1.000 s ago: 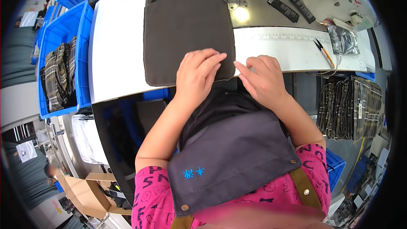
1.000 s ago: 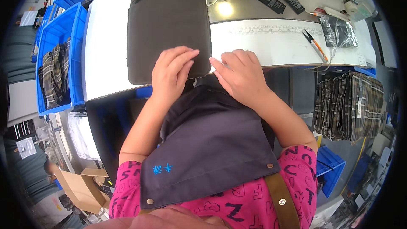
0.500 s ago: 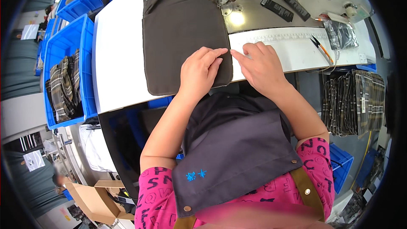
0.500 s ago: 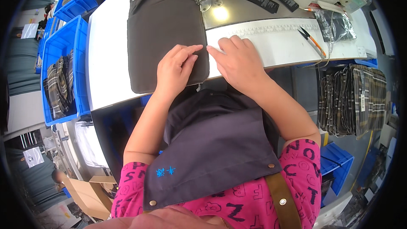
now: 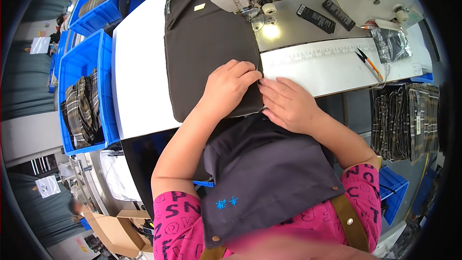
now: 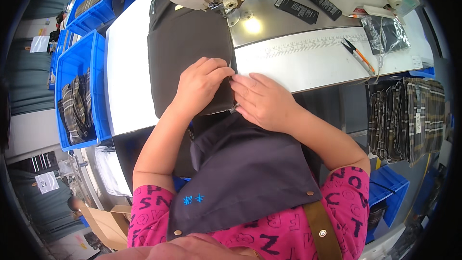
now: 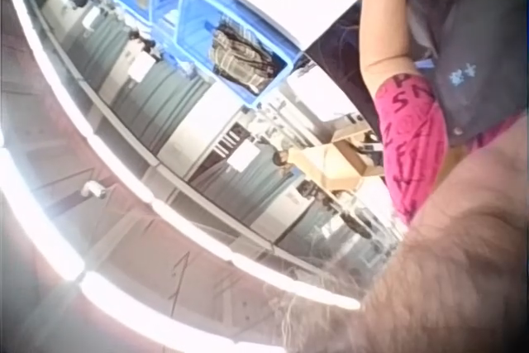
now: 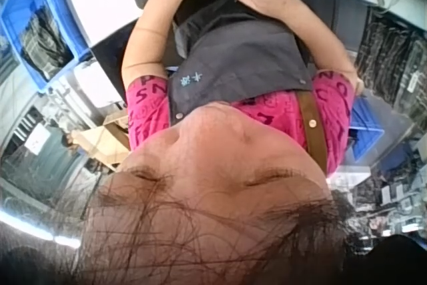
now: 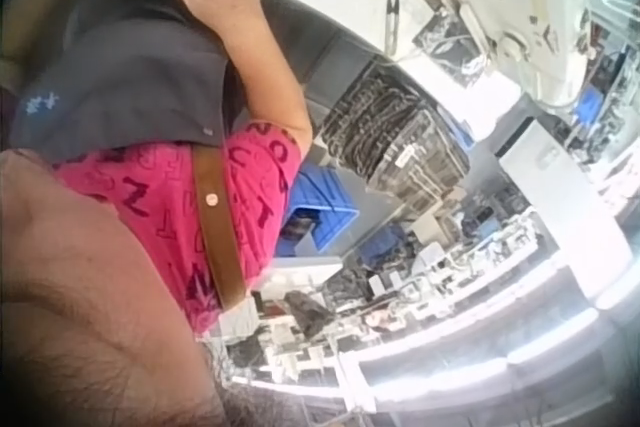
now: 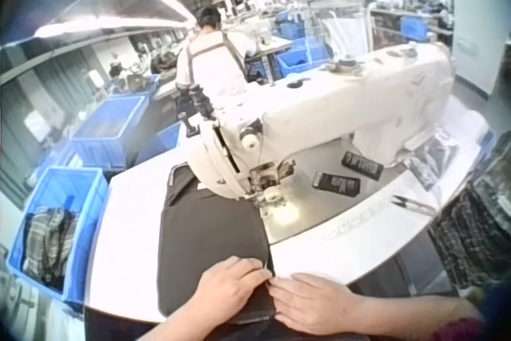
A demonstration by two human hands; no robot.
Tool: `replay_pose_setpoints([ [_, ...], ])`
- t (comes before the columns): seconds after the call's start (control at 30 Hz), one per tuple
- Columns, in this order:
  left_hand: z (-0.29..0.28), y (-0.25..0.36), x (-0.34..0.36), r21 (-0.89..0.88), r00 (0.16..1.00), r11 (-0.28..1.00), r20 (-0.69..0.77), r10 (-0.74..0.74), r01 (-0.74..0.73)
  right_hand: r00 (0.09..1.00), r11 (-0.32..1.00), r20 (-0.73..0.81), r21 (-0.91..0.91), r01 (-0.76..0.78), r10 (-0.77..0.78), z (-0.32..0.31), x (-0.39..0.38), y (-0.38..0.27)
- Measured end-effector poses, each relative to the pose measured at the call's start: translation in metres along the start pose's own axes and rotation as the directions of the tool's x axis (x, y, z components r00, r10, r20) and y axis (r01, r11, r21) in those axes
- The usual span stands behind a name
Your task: Sewing various components of a leather bag using an industrial sewing machine.
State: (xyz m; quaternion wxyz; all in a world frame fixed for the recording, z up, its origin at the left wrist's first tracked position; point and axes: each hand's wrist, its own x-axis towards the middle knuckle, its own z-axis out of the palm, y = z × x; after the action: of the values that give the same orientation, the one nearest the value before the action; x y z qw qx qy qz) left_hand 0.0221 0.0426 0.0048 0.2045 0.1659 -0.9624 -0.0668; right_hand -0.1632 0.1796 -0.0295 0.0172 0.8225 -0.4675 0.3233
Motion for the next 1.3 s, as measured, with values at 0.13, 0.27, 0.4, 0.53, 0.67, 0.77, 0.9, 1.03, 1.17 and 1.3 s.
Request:
replay_pose_setpoints([
  [0.13,-0.003,0.000,0.005,0.004,0.999,1.000,-0.027,0.026,-0.025,1.000,1.000,0.011,-0.018,0.017,-0.017,0.004,-0.005,-0.002],
  [0.27,-0.002,0.002,0.008,-0.015,0.998,0.999,-0.046,0.038,-0.038,0.996,0.997,0.057,0.033,0.065,-0.067,0.001,-0.004,0.002],
  [0.4,0.004,0.002,0.008,-0.034,0.996,0.998,-0.075,0.052,-0.054,0.995,0.996,0.064,0.047,0.080,-0.083,-0.001,-0.004,0.002],
  [0.53,0.010,-0.002,0.003,-0.048,0.998,0.999,-0.054,0.020,-0.023,0.996,0.996,0.036,0.041,0.078,-0.080,0.001,-0.005,0.001],
  [0.67,0.006,-0.006,0.009,0.064,0.980,0.978,-0.011,-0.197,0.197,0.996,0.997,0.049,0.034,0.070,-0.072,0.000,-0.001,0.002],
  [0.77,0.008,-0.015,0.007,0.011,0.982,0.987,0.093,-0.162,0.162,0.997,0.998,0.053,0.031,0.056,-0.058,-0.002,-0.001,0.001],
  [0.9,0.011,-0.018,0.006,0.022,0.971,0.983,0.155,-0.182,0.181,0.996,0.998,0.067,0.016,0.058,-0.059,0.002,-0.001,0.003],
  [1.03,0.011,-0.017,0.003,-0.019,0.971,0.980,0.145,-0.192,0.197,0.999,0.995,-0.037,-0.094,-0.019,0.016,-0.005,-0.001,-0.004],
  [1.17,0.013,-0.010,0.003,-0.036,0.962,0.973,0.163,-0.219,0.227,0.995,0.992,0.086,-0.124,-0.031,0.041,-0.012,-0.006,-0.007],
  [1.3,0.014,-0.009,0.001,-0.034,0.952,0.966,0.184,-0.245,0.256,0.991,0.994,0.127,-0.101,-0.036,0.049,-0.014,-0.005,-0.007],
])
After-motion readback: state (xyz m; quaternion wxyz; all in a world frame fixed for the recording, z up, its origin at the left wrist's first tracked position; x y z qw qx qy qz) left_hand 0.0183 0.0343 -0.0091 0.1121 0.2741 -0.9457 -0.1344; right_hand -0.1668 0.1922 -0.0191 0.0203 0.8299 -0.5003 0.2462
